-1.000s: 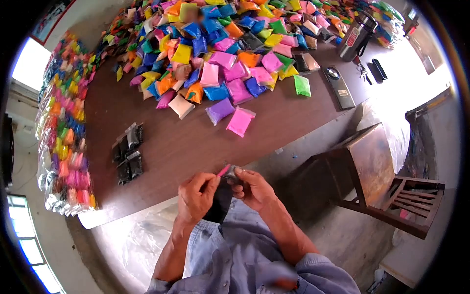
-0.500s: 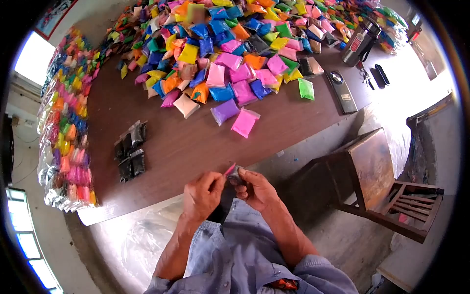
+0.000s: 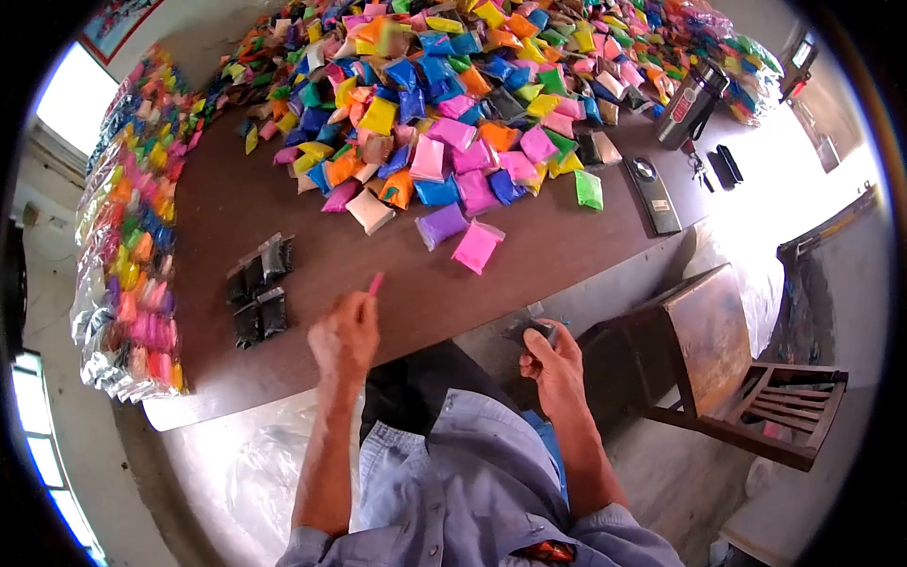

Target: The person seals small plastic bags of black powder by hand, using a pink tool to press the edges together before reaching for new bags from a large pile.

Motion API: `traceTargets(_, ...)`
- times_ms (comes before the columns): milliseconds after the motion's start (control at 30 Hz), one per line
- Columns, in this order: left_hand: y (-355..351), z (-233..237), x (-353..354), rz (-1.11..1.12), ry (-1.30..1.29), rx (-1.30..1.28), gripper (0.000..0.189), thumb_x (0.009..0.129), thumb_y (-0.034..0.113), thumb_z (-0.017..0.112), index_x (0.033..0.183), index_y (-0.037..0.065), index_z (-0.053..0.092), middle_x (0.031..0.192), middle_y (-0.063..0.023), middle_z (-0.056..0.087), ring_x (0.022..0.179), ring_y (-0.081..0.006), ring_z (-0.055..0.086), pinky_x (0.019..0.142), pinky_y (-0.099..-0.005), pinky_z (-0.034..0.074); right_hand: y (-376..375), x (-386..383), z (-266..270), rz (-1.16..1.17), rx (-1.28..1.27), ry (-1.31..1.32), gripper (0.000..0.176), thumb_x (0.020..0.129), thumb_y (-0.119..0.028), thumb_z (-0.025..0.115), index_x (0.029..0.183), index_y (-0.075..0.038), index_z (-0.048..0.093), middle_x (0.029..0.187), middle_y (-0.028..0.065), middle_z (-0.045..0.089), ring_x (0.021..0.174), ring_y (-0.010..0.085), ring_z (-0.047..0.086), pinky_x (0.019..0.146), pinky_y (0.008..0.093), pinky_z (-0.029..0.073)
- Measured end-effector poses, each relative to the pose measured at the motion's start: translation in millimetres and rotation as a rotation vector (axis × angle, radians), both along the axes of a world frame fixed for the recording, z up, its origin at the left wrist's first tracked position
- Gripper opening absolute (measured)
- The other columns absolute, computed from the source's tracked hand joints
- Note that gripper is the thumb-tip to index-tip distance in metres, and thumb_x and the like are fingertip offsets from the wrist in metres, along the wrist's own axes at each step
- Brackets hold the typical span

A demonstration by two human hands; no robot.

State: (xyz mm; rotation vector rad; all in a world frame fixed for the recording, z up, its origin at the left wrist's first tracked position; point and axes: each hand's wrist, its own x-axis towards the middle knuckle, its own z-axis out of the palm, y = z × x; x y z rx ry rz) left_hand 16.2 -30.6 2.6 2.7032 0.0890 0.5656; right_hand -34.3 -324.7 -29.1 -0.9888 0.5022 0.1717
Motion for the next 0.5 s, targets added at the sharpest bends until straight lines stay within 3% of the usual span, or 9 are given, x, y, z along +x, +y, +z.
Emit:
traceTargets(133,-72.8,-19.5,-16.3,-0.461,0.003,0.017,0.010,0.084,0.008,0.066,0.085,0.017,0.061,0.082,-0.0073,0.065,0.074,-0.0301,0.069,0.059,-0.0469,0.055,-8.3,-1.6,13.4,-0.121,-0.070,-0.032,0.028,0.101,-0.019,0.074,0.125,-0.008,0.064,0.092,0.0029,0.067,0.069,0.0120,0.062,0.057,0.0258,0.048)
traceTargets(200,-87.8,-12.4,-25.1,-0.556,-0.113,-0.017,0.012,0.083,0.007,0.066,0.082,0.018,0.060,0.077,-0.0067,0.062,0.073,-0.0278,0.068,0.059,-0.0460,0.054,-13.9,-1.0,22.9,-0.177,0.012,-0.051,0.029,0.102,-0.023,0.073,0.125,-0.008,0.064,0.095,0.0033,0.069,0.069,0.0127,0.062,0.056,0.0260,0.048)
traceTargets(267,-88.7,-18.8,-24.6,-0.518,-0.164,-0.094,0.011,0.086,0.009,0.066,0.081,0.017,0.060,0.076,-0.0058,0.062,0.072,-0.0281,0.068,0.058,-0.0457,0.054,-22.5,-1.1,23.7,-0.182,0.033,-0.072,0.028,0.104,-0.028,0.071,0.123,-0.009,0.065,0.097,0.0032,0.071,0.071,0.0127,0.064,0.057,0.0257,0.049)
traceTargets(300,-75.4,-17.3,-20.8,-0.367,-0.073,0.079,0.009,0.090,0.013,0.070,0.084,0.015,0.064,0.075,-0.0066,0.066,0.070,-0.0295,0.069,0.058,-0.0449,0.053,-25.3,-2.3,25.7,-0.168,0.021,-0.099,0.028,0.104,-0.030,0.070,0.122,-0.009,0.066,0.098,0.0030,0.071,0.072,0.0125,0.065,0.058,0.0256,0.050)
traceTargets(367,-39.5,-0.1,-4.7,-0.096,-0.095,-0.135,0.008,0.093,0.019,0.074,0.088,0.014,0.069,0.077,-0.0084,0.070,0.070,-0.0318,0.070,0.059,-0.0435,0.054,-29.0,-3.7,27.5,-0.150,0.015,-0.136,0.028,0.104,-0.032,0.070,0.121,-0.010,0.066,0.098,0.0028,0.072,0.074,0.0123,0.066,0.058,0.0255,0.050)
traceTargets(433,15.1,1.8,13.1,0.049,-0.095,-0.092,0.007,0.094,0.021,0.071,0.090,0.015,0.072,0.086,-0.0118,0.073,0.073,-0.0341,0.071,0.059,-0.0457,0.055,-26.6,-4.5,24.4,-0.162,-0.029,-0.112,0.021,0.105,-0.032,0.068,0.116,-0.013,0.068,0.098,0.0010,0.072,0.075,0.0114,0.067,0.058,0.0253,0.049)
traceTargets(500,53.5,-0.4,21.3,0.104,-0.146,0.013,0.009,0.096,0.021,0.071,0.088,0.016,0.072,0.084,-0.0105,0.073,0.070,-0.0348,0.070,0.058,-0.0462,0.055,-24.1,-7.2,23.3,-0.162,-0.017,-0.106,0.021,0.105,-0.032,0.068,0.115,-0.013,0.068,0.097,0.0011,0.072,0.075,0.0116,0.067,0.058,0.0256,0.050)
